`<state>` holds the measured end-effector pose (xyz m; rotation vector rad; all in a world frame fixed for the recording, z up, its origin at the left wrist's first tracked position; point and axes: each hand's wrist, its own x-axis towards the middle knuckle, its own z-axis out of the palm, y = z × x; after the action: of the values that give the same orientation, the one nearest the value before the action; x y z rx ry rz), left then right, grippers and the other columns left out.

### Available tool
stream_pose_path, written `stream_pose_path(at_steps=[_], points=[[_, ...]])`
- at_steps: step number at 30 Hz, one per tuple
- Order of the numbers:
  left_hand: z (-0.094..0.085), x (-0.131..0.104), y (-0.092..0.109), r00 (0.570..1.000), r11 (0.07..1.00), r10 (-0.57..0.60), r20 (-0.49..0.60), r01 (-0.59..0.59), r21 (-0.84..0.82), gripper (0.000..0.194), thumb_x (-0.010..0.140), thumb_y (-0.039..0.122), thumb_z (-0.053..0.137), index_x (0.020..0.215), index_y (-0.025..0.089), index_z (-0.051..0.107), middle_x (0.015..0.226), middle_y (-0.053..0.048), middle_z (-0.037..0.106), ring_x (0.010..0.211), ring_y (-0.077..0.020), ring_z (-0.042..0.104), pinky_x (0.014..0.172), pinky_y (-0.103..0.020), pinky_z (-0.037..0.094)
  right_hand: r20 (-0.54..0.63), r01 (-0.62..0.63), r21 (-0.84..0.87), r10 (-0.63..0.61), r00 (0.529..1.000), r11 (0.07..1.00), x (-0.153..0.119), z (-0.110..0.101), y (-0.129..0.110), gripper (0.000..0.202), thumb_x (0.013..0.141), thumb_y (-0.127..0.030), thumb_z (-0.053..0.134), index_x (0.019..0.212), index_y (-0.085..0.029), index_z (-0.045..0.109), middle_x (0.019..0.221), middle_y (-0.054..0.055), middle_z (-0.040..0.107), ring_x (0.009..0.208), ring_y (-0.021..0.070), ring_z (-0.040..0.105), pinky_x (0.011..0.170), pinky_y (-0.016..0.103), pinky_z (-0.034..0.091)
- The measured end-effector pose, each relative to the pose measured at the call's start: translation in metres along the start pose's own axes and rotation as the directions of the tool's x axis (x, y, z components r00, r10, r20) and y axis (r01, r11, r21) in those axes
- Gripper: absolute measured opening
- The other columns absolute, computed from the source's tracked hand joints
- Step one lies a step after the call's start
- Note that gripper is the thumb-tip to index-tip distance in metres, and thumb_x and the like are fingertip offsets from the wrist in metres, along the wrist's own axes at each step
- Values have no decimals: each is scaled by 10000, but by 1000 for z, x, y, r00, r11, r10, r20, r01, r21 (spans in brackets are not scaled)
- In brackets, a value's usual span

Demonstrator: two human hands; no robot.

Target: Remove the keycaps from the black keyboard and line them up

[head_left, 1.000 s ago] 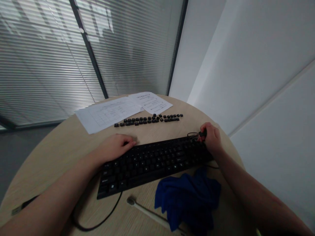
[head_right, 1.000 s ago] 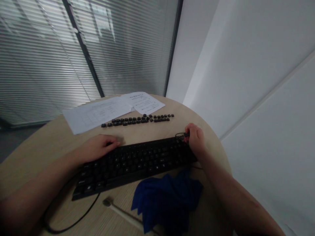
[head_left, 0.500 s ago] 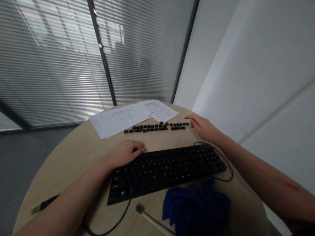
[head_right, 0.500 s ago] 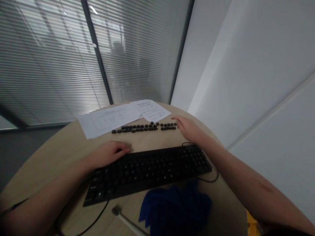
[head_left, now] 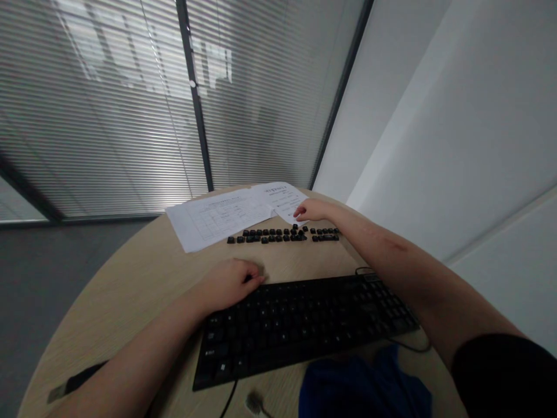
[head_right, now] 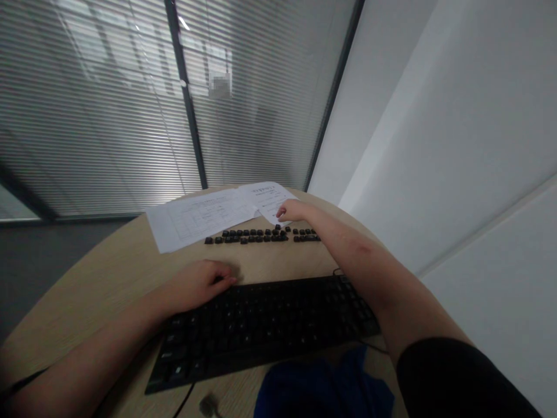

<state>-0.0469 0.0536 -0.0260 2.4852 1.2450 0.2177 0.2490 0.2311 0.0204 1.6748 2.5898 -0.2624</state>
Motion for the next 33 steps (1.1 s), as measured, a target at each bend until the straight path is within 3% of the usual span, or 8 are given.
stream_pose_path(at_steps=[9,15,22,24,29,33], points=[[3,1,-3,1000,1000,18,-7,-18,-19,400,999,450,495,787,215,740,812,-74,768,738,-221,668,694,-341,433,73,-4,17,2,997,1000,10,16,3,200,828,-264,792,1008,-216,864,950,41,840,886,208,747,735,258,508],[4,1,-4,1000,1000,22,-8,-22,1,408,999,453,488,782,217,741,831,-82,775,756,-236,670,702,-354,435,69,-8,10,7,998,1000,12,19,1,227,814,-271,794,1028,-226,860,951,30,836,884,195,738,735,252,500],[2,1,-1,1000,1000,3,3,-3,-6,400,1000,450,490,792,218,740,833,-77,777,746,-230,673,696,-349,427,13,-49,-1,49,999,999,4,21,5,192,868,-343,769,919,-179,855,867,59,818,800,198,707,673,265,465],[1,1,0,1000,1000,-4,5,4,-7,396,999,450,495,789,220,740,835,-78,779,752,-234,674,694,-350,423,-7,-42,3,42,999,999,2,22,7,210,875,-352,768,945,-175,858,903,73,822,807,204,708,690,270,471],[1,1,0,1000,1000,-21,-4,21,-12,387,991,456,514,768,228,732,800,-70,770,729,-230,662,681,-346,416,-47,41,35,-40,998,999,0,21,10,343,890,-270,747,1225,-226,810,1098,68,822,949,201,719,839,268,497],[1,0,0,1000,1000,-2,4,2,-9,393,993,453,495,780,222,732,818,-75,770,741,-235,666,685,-349,413,-35,100,63,-98,995,993,0,22,12,284,891,-206,729,1151,-248,835,1106,45,827,982,193,724,872,264,504]])
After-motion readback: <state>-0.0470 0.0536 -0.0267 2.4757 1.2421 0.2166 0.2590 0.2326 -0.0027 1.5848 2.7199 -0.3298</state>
